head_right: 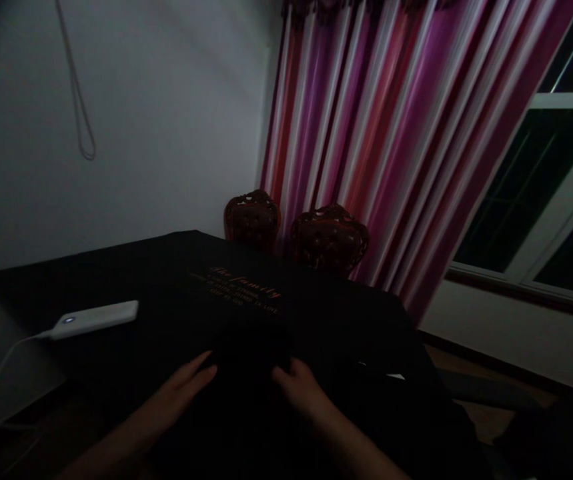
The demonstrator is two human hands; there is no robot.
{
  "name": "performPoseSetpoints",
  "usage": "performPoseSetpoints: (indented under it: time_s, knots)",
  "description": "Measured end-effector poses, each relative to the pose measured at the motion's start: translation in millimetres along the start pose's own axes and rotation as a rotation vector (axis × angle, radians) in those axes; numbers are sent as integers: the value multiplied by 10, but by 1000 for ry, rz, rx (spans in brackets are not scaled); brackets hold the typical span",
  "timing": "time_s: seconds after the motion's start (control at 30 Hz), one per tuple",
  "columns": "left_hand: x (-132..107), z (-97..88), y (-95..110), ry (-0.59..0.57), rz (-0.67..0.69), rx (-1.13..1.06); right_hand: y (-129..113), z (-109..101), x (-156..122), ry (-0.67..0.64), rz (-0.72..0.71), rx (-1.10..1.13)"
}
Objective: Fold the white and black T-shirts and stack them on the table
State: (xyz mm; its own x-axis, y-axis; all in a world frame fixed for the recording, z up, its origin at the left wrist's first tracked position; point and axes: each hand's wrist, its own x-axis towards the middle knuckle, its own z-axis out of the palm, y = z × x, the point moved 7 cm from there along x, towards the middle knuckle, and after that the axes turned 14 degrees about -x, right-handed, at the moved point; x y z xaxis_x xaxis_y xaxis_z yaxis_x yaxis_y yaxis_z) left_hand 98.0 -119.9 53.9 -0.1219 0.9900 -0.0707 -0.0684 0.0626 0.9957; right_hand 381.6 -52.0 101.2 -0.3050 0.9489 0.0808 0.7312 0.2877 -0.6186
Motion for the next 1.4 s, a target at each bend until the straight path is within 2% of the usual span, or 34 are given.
performPoseSetpoints:
  time_s: [0.1,0.17,0.23,0.3,0.37,0.5,0.57,0.6,0.67,0.77,0.87,0.93,0.97,1.07,1.13,1.17,1.23,1.3,1.4]
  knots:
    - [24,-394,503,164,116,26,-206,-112,104,83,-24,-13]
    - [44,-635,896,209,240,116,-340,-376,90,187,-48,-42]
    - [29,-759,1268,179,411,299,-498,-763,-21,332,-95,-106]
    - [-65,-789,1580,178,615,515,-688,-1145,-220,479,-158,-219]
    - [-239,-797,1829,284,801,671,-890,-1428,-465,615,-211,-384]
    - [-608,-793,2207,581,995,769,-1212,-1702,-870,865,-213,-718]
    - [-665,-746,2381,646,1074,796,-1310,-1770,-900,931,-204,-797]
    - [-628,-705,2462,643,1114,815,-1347,-1797,-849,944,-212,-823]
    - [-392,-604,2600,575,1170,859,-1381,-1837,-593,919,-242,-857]
    - [259,-440,2682,422,1183,922,-1262,-1825,101,800,-270,-849]
    - [923,-298,2492,315,1084,997,-871,-1618,878,642,-232,-818]
    - [1154,-171,2181,223,987,1030,-480,-1348,1250,525,-188,-823]
    - [1171,-84,1987,173,956,1040,-258,-1187,1371,462,-160,-829]
    - [925,291,1302,-49,887,1050,456,-694,1517,259,-36,-810]
    - [659,620,766,-340,733,976,902,-425,1495,145,82,-748]
    - [508,760,563,-391,706,975,1087,-321,1467,103,135,-718]
    - [247,1016,243,-449,661,972,1361,-184,1400,53,209,-680]
    - [67,1232,26,-467,627,977,1519,-125,1341,26,242,-671]
    - [-27,1479,-209,-487,563,980,1648,-88,1280,-42,281,-616]
